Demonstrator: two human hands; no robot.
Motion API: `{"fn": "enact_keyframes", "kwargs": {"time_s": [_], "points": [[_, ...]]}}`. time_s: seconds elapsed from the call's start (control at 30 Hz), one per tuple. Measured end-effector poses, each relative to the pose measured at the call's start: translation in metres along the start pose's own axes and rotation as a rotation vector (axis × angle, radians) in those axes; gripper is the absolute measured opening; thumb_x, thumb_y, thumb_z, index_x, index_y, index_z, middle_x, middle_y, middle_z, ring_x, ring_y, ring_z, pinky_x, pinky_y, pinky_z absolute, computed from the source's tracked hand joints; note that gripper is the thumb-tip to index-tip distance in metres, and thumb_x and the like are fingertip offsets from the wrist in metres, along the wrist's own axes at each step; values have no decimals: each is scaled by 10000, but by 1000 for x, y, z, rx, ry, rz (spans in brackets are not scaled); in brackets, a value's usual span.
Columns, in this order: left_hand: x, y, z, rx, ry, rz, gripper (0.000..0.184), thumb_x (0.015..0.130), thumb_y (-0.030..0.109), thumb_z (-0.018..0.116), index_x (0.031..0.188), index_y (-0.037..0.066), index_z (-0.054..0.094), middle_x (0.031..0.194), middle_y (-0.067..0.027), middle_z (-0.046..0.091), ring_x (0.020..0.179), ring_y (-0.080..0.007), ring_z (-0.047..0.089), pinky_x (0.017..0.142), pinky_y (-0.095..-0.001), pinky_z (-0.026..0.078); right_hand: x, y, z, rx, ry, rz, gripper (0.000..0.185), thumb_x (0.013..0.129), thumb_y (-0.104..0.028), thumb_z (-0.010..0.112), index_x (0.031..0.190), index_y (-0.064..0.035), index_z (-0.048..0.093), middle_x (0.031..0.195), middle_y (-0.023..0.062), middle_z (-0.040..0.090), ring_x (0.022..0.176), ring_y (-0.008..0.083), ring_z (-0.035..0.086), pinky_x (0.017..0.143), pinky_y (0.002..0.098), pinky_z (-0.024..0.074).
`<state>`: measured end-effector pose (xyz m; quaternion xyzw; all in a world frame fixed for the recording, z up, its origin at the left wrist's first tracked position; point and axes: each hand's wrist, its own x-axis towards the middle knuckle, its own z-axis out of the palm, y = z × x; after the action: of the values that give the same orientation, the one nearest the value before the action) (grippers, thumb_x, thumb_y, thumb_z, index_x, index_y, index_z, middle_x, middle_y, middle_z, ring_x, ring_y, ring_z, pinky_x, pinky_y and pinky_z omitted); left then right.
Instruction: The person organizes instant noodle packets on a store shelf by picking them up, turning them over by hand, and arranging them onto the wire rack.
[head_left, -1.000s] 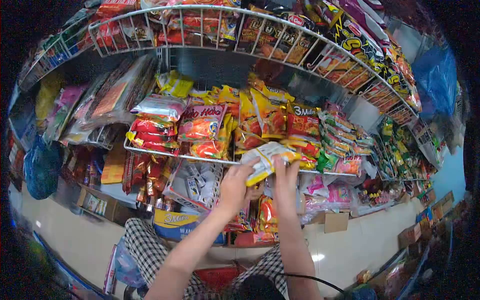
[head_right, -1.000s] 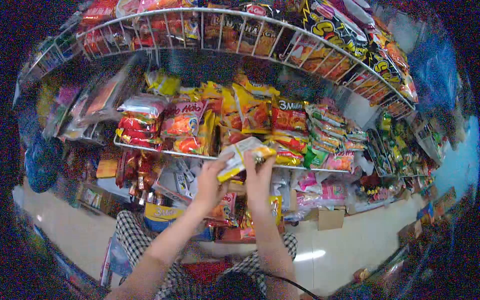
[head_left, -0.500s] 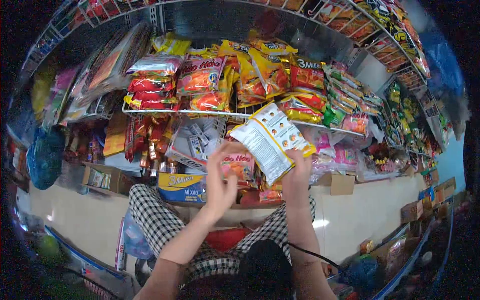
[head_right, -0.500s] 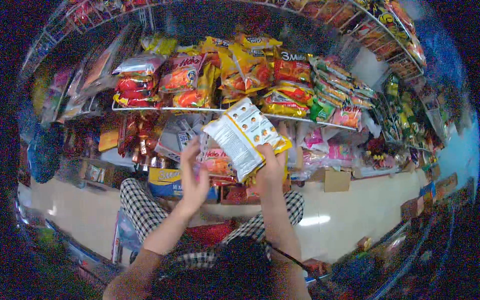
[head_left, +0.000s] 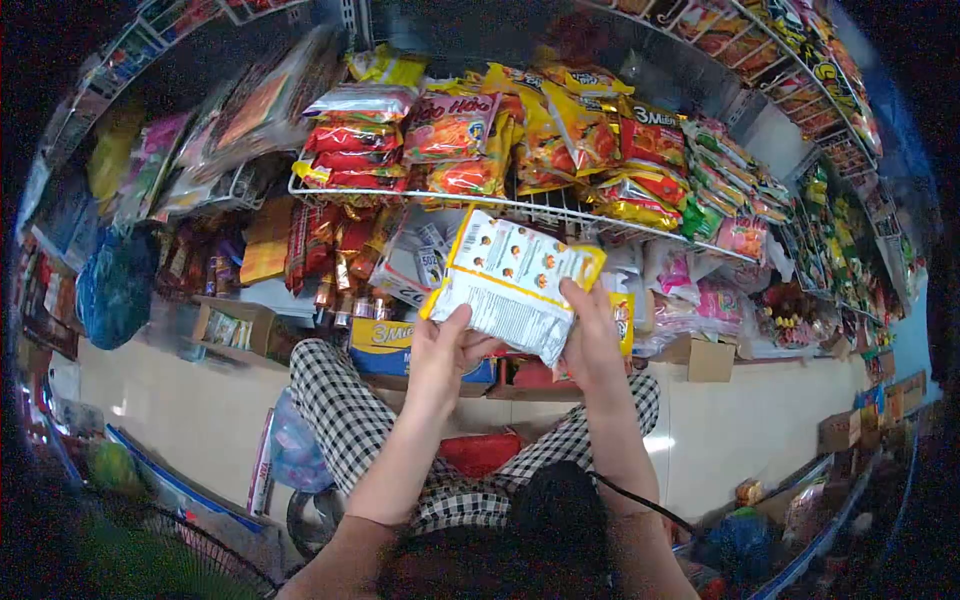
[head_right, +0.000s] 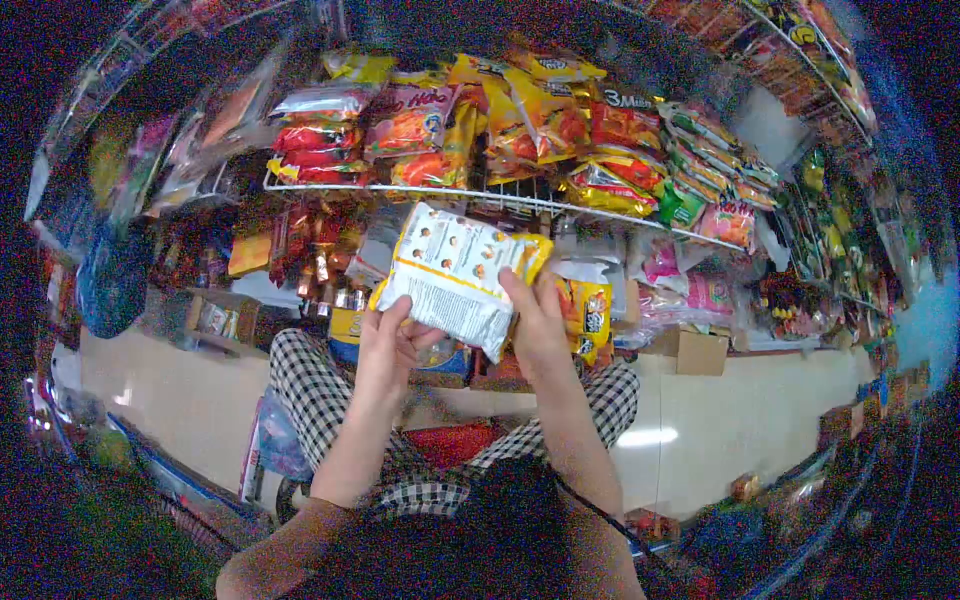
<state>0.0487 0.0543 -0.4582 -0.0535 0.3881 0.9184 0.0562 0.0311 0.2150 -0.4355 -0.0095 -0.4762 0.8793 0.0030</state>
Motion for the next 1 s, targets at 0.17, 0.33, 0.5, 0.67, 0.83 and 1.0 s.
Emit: {"fn": "enact_keyframes", "kwargs": {"time_s": [0.17, 0.33, 0.5, 0.67, 0.83, 1.0], "points": [[0, 2, 1, -50, 57, 133, 315, 860, 119, 507, 1121, 44, 348, 1033, -99, 535, 887, -215, 586, 779, -354, 509, -12, -5, 12, -184, -164, 99, 453, 846, -103, 465, 1268, -27, 316, 1135, 101, 499, 976, 198, 540, 650, 349, 536], [-2, -1, -5, 50, -4, 100, 211, 873, 175, 501, 1029, 50, 432, 968, -52, 550, 876, -138, 570, 739, -261, 485, -5, -1, -1, -167, 18, -16, 442, 827, -78, 492, 1238, -12, 343, 1114, 95, 514, 971, 185, 543, 710, 304, 505], [-5, -5, -15, 230, 1, -93, 253, 865, 261, 525, 1013, 55, 540, 950, -19, 602, 857, -69, 564, 687, -208, 462, -3, -9, -1, -141, 55, -129, 450, 836, -73, 496, 1248, -1, 330, 1165, 119, 483, 1052, 202, 501, 856, 320, 440], [-7, -6, -11, 295, -9, -21, 270, 860, 245, 538, 1039, 42, 545, 977, -38, 609, 811, -89, 595, 629, -205, 483, -2, 0, -6, -107, 108, -61, 325, 863, -106, 480, 1159, -3, 396, 1099, 96, 519, 989, 178, 533, 825, 311, 457], [-4, -6, -14, 219, 8, -12, 254, 855, 223, 547, 1028, 36, 547, 932, -42, 620, 767, -101, 612, 601, -216, 507, -2, 4, -6, -54, 135, -3, 305, 847, -100, 514, 1140, -52, 442, 981, 49, 577, 877, 123, 562, 727, 260, 461], [-4, -7, -11, 191, 12, -38, 239, 863, 219, 534, 1021, 40, 545, 926, -48, 620, 772, -118, 617, 637, -250, 520, -4, 0, 0, -95, 104, -14, 327, 853, -96, 495, 1163, -38, 409, 1053, 62, 537, 939, 146, 540, 780, 292, 452]]}}
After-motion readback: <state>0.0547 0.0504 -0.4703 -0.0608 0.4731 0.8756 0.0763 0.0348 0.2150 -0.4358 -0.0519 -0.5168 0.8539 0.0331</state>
